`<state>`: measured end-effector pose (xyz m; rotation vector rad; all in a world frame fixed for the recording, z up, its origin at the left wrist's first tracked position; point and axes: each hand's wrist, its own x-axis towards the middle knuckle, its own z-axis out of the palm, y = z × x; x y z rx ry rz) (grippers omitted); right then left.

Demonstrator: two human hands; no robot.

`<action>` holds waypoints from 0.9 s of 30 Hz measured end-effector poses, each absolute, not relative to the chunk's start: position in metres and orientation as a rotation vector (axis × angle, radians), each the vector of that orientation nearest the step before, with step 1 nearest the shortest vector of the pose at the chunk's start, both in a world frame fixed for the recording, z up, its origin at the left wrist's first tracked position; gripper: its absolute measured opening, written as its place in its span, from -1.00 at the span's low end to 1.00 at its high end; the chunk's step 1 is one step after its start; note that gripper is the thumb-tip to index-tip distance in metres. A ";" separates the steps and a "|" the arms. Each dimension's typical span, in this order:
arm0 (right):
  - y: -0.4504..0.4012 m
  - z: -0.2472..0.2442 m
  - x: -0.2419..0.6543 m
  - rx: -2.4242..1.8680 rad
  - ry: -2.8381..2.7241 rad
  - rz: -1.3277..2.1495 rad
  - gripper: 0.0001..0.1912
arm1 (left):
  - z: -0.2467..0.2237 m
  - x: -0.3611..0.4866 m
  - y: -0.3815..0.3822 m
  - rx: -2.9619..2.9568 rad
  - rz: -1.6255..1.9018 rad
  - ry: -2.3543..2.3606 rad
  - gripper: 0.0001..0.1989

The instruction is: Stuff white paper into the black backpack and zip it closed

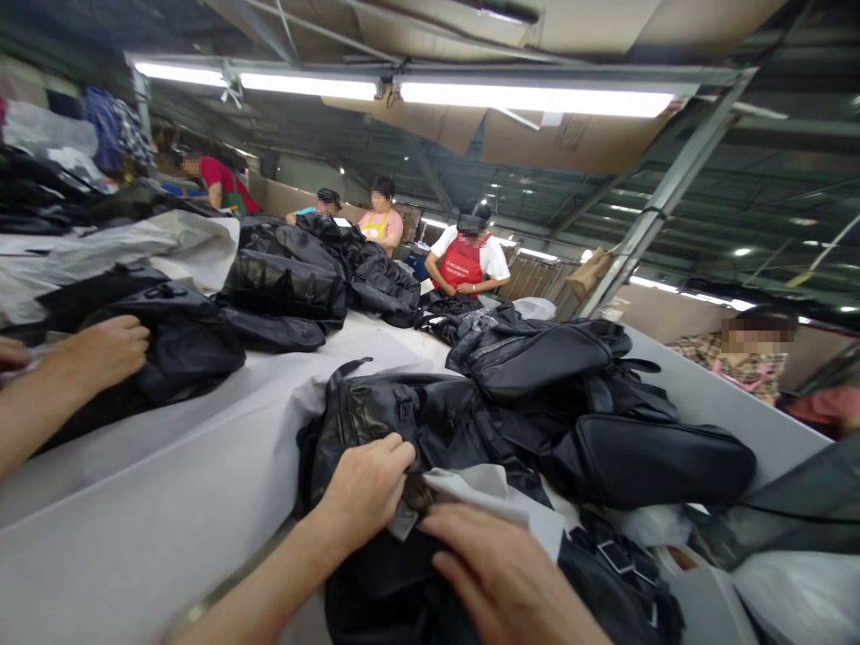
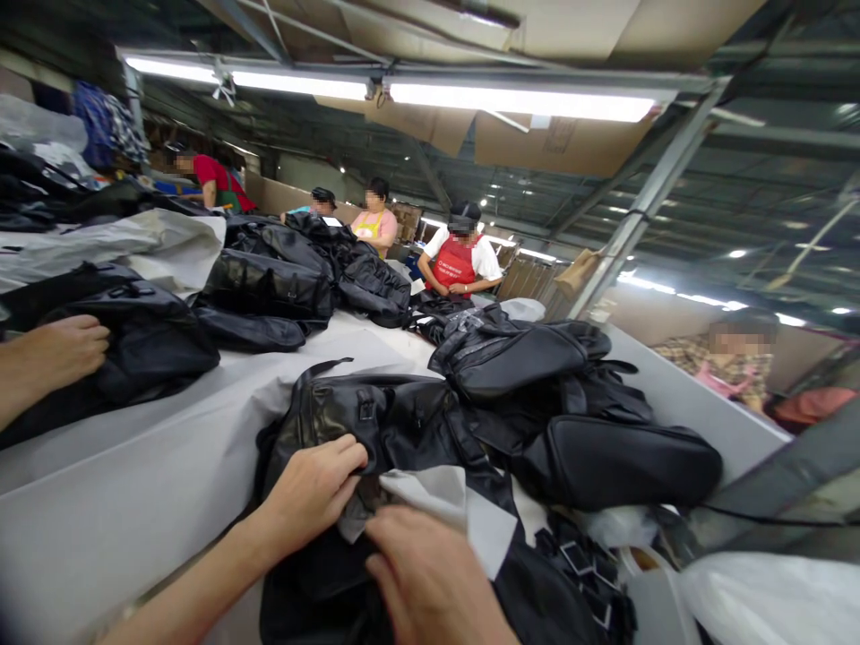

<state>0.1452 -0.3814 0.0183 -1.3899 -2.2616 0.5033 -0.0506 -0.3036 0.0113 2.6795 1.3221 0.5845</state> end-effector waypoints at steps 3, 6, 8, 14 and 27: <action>-0.385 0.026 0.192 -1.786 -2.039 -0.029 -0.15 | 0.019 -0.051 -0.311 2.670 0.600 1.264 -0.86; -0.371 0.015 0.208 -1.939 -2.064 0.050 -0.11 | 0.025 -0.051 -0.324 2.597 0.666 1.154 -0.85; -0.363 0.007 0.194 -1.860 -2.170 0.223 -0.40 | 0.024 -0.052 -0.335 2.522 0.680 1.101 -0.83; -0.373 0.007 0.120 -1.413 -2.257 0.611 -0.65 | -0.006 -0.056 -0.348 2.533 0.603 1.101 -0.29; -0.282 -0.008 0.146 -1.600 -2.363 0.190 -0.64 | -0.023 -0.074 -0.340 2.240 1.045 0.813 -0.78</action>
